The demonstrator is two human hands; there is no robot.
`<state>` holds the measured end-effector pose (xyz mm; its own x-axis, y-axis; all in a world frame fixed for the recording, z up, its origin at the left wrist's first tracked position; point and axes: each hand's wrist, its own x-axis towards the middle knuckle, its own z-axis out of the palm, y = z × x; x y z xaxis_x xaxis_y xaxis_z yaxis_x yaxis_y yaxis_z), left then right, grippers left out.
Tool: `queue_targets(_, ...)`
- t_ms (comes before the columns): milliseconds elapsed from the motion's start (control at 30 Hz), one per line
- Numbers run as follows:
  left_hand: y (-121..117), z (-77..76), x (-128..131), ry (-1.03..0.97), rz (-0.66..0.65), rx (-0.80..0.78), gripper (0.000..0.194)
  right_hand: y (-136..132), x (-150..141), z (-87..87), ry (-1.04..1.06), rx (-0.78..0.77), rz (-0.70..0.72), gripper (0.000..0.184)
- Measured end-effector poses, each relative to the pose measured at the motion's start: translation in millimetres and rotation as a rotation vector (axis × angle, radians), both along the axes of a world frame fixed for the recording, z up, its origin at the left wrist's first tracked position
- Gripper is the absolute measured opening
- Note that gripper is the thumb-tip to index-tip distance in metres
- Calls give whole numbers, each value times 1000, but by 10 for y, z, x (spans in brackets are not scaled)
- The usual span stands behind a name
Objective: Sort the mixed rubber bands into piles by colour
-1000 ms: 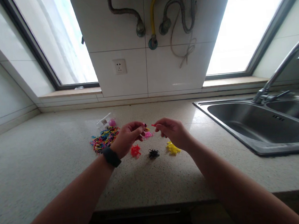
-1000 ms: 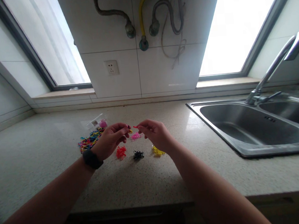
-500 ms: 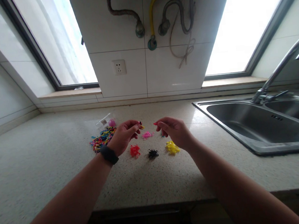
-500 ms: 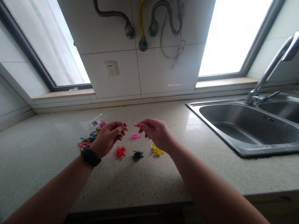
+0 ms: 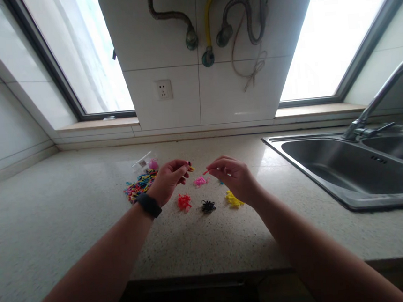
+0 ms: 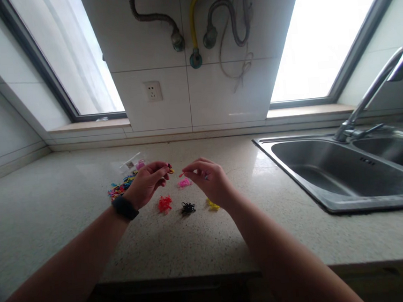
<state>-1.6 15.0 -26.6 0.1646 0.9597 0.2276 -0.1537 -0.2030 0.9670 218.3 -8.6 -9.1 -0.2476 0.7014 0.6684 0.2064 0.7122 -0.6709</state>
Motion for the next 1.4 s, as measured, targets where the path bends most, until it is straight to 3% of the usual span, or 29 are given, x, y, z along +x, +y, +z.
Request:
queue_targets(267, 97, -5, -56, -8, 79, 31, 23, -62, -336, -89, -509, 139, 123, 12)
queue_targets(567, 124, -9, -55, 46, 110, 51, 24, 20, -497, -160, -828, 195, 26, 16)
queue_targets(733, 97, -13, -48, 24, 82, 32, 24, 92, -360, -133, -735, 173, -66, 13)
queue_targets(933, 16, 21, -20, -24, -17, 11, 21, 150, -175, -77, -449, 120, -187, 11)
queue_targets(1167, -43, 35, 22, -17, -106, 7, 19, 97, -226, -89, -226, -13, -155, 21)
queue_targets(1300, -71, 50, 30, 27, -178, 20, 20, 89, -252, -108, -151, -122, -41, 30)
queue_targets(1400, -86, 57, 36, 23, -197, 22, 20, 74, -261, -95, -121, -156, 37, 27)
